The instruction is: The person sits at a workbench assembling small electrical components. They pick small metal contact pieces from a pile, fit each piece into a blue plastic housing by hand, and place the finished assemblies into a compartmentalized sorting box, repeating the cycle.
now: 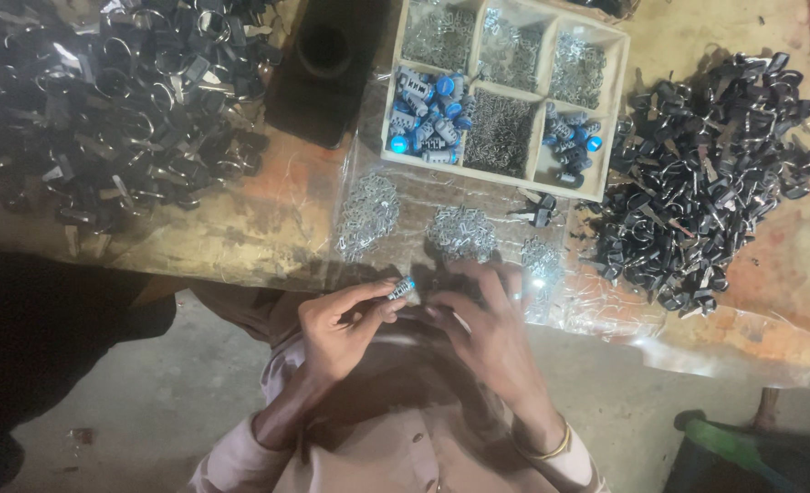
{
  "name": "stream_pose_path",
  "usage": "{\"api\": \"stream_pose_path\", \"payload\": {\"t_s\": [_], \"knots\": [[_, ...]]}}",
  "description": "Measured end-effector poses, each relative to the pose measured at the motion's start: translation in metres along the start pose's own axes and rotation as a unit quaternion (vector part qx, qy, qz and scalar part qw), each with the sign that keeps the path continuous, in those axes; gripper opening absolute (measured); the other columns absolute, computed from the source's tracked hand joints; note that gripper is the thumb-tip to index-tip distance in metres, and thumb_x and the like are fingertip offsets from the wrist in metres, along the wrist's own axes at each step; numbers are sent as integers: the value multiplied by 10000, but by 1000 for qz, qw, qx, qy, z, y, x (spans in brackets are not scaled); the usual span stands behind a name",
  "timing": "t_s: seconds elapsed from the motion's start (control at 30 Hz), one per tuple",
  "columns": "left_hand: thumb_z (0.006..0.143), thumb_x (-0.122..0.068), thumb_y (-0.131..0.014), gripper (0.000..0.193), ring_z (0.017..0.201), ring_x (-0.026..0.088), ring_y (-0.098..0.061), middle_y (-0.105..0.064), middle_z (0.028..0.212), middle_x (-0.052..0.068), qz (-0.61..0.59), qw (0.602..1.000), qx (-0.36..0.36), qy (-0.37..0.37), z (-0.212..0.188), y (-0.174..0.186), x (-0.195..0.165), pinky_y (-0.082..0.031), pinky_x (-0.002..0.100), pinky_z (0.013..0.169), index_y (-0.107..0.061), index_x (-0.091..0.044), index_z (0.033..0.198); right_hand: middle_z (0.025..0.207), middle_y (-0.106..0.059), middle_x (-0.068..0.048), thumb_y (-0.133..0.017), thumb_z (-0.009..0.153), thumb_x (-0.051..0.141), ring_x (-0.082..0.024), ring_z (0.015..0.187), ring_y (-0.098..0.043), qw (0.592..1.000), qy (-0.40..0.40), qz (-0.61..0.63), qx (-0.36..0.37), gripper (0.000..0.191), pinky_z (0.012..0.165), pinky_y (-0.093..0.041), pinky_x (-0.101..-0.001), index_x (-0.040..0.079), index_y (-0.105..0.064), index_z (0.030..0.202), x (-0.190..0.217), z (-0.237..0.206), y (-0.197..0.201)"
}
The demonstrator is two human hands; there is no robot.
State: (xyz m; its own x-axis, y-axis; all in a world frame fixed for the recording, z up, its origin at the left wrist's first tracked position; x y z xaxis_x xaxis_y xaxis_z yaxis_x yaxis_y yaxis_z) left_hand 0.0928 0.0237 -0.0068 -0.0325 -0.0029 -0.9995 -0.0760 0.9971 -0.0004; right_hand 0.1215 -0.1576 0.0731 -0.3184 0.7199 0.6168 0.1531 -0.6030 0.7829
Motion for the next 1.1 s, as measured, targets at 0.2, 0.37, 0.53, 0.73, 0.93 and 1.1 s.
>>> {"api": "stream_pose_path", "payload": {"t_s": [0.2,0.37,0.53,0.73,0.93,1.1], "knots": [[867,79,-784,274,805,136,-788,-801,1051,126,-1,1000,-4,9,1,1,1,-625,211,610,-739,9,1128,1253,-607,-49,-839,758,124,-318,1185,-508,998,28,-36,-40,261,974,-392,-489,152,-770,1008,-1,-8,2],[853,66,-803,275,793,136,-791,-805,1041,125,15,1000,-3,8,2,1,-2,-619,210,597,-745,6,1116,1198,-632,-53,-812,796,78,-291,1129,-575,999,12,8,-34,260,931,-471,-420,116,-739,1042,-7,-18,-2],[874,86,-772,283,840,148,-794,-798,1062,136,0,1000,7,0,2,-1,-4,-644,221,657,-732,18,1146,1101,-725,-33,-801,830,58,-264,1056,-616,996,66,39,-54,246,959,-476,-414,95,-705,1053,7,-12,-5],[882,102,-758,278,876,159,-793,-790,1094,147,0,1000,6,-9,2,-1,-7,-647,224,680,-729,26,1147,1017,-723,-22,-802,830,32,-229,960,-609,991,-33,19,-126,175,856,-454,-378,95,-745,983,-2,-3,14],[860,58,-798,276,907,114,-788,-793,1120,109,74,996,-3,-56,0,0,-14,-563,189,601,-744,-14,1120,978,-729,-19,-815,804,32,-217,904,-650,991,4,74,-112,206,862,-437,-362,87,-785,1000,15,-1,-1],[818,12,-840,282,676,53,-715,-816,1114,65,135,990,-22,-33,-1,2,-10,-464,200,493,-788,-59,1085,1032,-744,-40,-792,861,29,-214,928,-673,986,-23,107,-123,234,880,-456,-318,80,-712,1075,15,-3,-9]]}}
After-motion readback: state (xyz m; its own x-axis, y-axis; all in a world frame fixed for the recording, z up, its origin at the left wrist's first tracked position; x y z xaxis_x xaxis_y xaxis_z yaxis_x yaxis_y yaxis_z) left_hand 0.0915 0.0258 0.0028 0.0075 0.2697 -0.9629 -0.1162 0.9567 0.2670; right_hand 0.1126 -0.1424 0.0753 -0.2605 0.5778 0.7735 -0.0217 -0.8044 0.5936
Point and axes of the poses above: each hand's wrist, its own z-axis towards the middle knuckle, its own y-axis out of the back of the hand, x = y × z, the point moved 9 cm from there along z, towards the middle knuckle
